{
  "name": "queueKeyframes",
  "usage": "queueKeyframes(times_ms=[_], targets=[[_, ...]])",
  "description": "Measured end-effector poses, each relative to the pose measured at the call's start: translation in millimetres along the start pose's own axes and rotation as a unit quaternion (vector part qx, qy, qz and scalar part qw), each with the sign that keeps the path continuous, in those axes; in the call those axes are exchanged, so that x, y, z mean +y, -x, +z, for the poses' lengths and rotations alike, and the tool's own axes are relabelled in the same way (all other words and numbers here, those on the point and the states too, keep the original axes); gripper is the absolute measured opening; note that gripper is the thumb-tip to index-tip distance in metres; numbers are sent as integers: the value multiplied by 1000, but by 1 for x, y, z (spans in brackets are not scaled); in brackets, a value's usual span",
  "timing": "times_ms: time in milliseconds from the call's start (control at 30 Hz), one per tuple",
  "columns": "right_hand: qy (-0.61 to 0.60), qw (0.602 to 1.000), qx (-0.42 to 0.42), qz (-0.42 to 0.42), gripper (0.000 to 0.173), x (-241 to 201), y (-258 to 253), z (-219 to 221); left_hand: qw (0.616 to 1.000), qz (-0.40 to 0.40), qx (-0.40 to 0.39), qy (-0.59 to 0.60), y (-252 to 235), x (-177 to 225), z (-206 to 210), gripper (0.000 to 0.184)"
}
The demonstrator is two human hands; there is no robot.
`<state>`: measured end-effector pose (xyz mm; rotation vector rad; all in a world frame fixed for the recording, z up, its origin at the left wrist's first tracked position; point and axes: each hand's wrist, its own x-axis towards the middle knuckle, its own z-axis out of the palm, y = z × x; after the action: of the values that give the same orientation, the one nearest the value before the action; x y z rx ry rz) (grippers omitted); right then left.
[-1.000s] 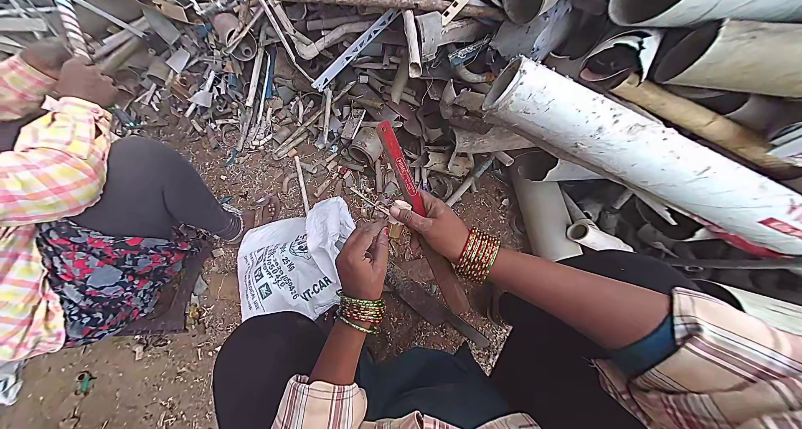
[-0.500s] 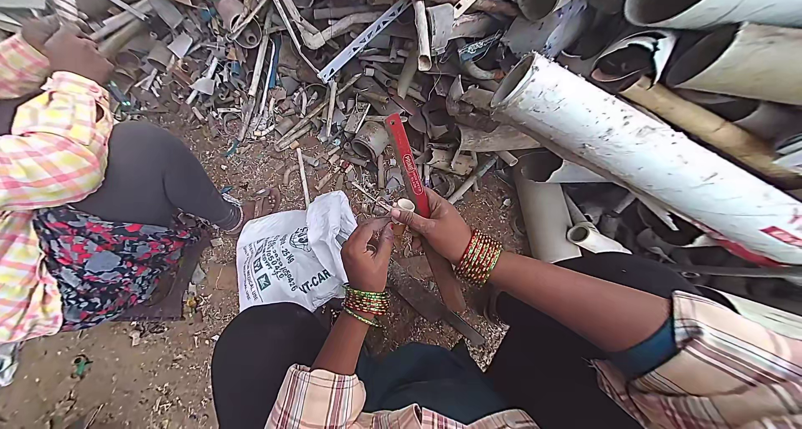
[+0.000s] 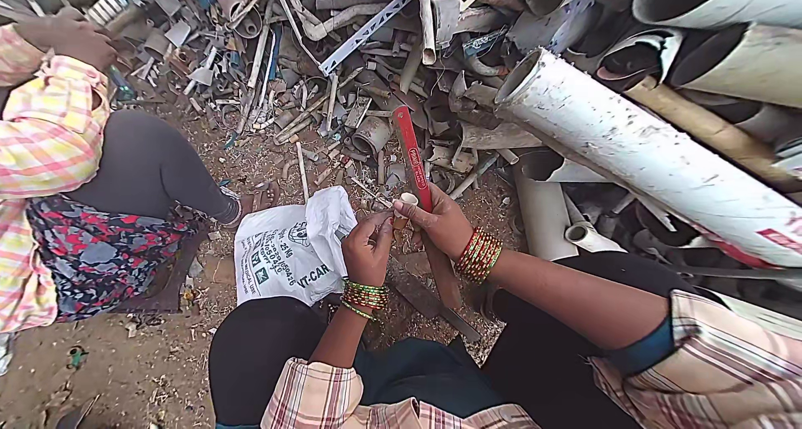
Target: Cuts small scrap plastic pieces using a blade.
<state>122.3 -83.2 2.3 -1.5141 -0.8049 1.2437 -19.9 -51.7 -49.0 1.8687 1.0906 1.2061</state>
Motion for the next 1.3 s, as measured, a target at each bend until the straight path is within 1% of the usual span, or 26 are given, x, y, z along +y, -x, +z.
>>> queueKeyframes(times_ms=[167,400,567,700,800,900,967,1033,1200,1300], targets=[[9,1000,-3,-3,31,1,0,1,1000,2,1,-11,0,1,0,16],[30,999,-11,-17,31,6,0,1,1000,-15,2,-27,0,2,-1,15],[43,999,-8,-15,40,10,0,3,999,-41,-5,-26,0,0,-2,14],[50,998,-6,-22,38,12,1,4,996,-80,-20,-27,-2,4,-3,13],[59,998,-6,-25,34,12,2,6,994,-104,-28,-19,-2,6,-3,12],[56,998,-10,-20,36,11,5,9,992,-124,-25,-28,-3,8,-2,13],[25,1000,-4,4,33,9,4,10,990,-131,-32,-26,-3,9,-3,14],[10,1000,3,11,30,8,0,8,990,-135,-33,-12,-3,9,-3,15],[33,999,-2,-13,31,11,-3,7,990,-139,-27,12,-3,7,-3,13],[51,999,2,-13,35,12,-2,7,989,-145,-27,18,-4,7,-3,11]])
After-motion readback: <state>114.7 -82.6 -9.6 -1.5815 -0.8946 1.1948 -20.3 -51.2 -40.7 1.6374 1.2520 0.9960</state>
